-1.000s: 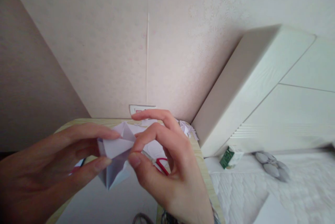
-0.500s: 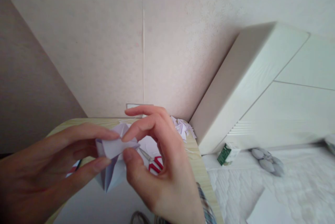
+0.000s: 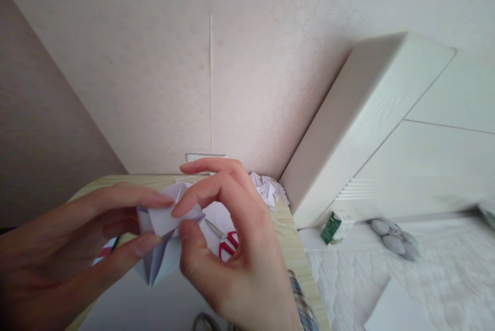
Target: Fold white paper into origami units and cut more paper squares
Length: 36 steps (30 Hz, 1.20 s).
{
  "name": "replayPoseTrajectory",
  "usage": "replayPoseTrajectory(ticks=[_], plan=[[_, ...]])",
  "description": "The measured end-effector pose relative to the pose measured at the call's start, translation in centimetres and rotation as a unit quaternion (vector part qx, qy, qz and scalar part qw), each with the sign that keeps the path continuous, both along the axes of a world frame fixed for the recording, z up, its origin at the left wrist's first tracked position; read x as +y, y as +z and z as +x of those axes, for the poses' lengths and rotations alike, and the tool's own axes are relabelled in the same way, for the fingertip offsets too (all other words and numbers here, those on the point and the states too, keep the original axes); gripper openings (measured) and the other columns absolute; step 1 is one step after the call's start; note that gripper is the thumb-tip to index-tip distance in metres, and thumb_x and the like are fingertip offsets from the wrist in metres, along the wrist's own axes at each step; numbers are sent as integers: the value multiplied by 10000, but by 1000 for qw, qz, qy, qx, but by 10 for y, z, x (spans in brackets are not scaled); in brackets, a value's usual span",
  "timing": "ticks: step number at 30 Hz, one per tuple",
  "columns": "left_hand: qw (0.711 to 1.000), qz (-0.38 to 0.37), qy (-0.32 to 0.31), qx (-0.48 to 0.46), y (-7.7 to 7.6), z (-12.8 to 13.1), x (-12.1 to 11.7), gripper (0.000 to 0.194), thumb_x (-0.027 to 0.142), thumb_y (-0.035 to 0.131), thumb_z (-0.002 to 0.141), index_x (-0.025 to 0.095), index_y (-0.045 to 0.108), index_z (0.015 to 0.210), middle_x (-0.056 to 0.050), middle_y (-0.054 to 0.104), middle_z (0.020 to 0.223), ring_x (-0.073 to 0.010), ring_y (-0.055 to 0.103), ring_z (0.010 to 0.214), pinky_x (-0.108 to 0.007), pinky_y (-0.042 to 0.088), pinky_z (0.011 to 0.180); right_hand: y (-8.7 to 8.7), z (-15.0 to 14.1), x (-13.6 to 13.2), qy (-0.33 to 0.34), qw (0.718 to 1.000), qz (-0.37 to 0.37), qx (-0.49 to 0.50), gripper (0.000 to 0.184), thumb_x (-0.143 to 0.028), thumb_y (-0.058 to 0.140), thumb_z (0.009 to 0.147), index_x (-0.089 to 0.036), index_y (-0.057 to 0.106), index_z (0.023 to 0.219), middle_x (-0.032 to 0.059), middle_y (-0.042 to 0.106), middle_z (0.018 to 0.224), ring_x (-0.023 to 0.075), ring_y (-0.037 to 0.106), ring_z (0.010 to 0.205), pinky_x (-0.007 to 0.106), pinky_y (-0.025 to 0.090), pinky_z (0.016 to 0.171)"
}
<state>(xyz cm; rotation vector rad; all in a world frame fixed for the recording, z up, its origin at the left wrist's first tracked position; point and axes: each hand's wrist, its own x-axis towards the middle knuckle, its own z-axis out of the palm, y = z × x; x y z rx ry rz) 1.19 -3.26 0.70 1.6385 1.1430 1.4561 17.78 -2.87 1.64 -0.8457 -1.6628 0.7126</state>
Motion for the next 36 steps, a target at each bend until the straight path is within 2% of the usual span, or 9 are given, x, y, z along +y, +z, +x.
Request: replayPoseTrajectory(ticks=[4, 12, 20, 25, 32, 36], plan=[[1000, -1, -3, 3, 0, 0, 0, 277, 204, 684, 808, 451, 748, 916, 94, 766, 919, -142, 724, 775, -180, 589, 684, 0, -1, -1, 3, 1000, 1, 4, 199, -61, 620, 843, -258, 623, 868, -9, 615, 1212, 190, 643, 1014, 400, 446, 1066], [999, -8, -1, 36, -2, -3, -1, 282, 246, 667, 825, 497, 720, 942, 128, 755, 947, -125, 716, 772, -172, 575, 692, 0, 1, -1, 1, 1000, -4, 5, 187, -73, 625, 853, -259, 634, 862, -1, 619, 1191, 184, 642, 954, 390, 480, 1007], [999, -2, -3, 45, -2, -3, 0, 274, 244, 668, 826, 485, 723, 944, 123, 763, 953, -136, 726, 768, -182, 581, 680, 0, 1, -1, 6, 1000, 2, -1, 202, -54, 627, 844, -255, 642, 865, -2, 624, 1179, 186, 644, 991, 382, 474, 1021], [999, -6, -6, 41, -2, -4, 1, 259, 245, 675, 820, 469, 730, 940, 107, 763, 941, -145, 726, 762, -194, 589, 667, 1, 1, -1, 17, 1000, -1, -3, 196, -50, 631, 839, -245, 648, 857, 7, 631, 1169, 190, 643, 1032, 359, 495, 979], [998, 15, 0, 59, -6, -3, 0, 272, 256, 661, 840, 488, 705, 974, 115, 747, 957, -132, 706, 809, -182, 578, 686, 2, 2, 1, 24, 1000, 2, -8, 189, -47, 634, 838, -235, 646, 848, 0, 632, 1159, 178, 642, 1054, 329, 498, 955], [994, 80, 1, 75, -13, -5, 3, 271, 234, 657, 851, 421, 698, 1042, 73, 753, 993, -145, 707, 803, -196, 596, 712, 2, 3, 1, 34, 999, 2, -5, 177, -58, 641, 852, -235, 652, 856, -2, 637, 1141, 175, 637, 1057, 327, 491, 977]])
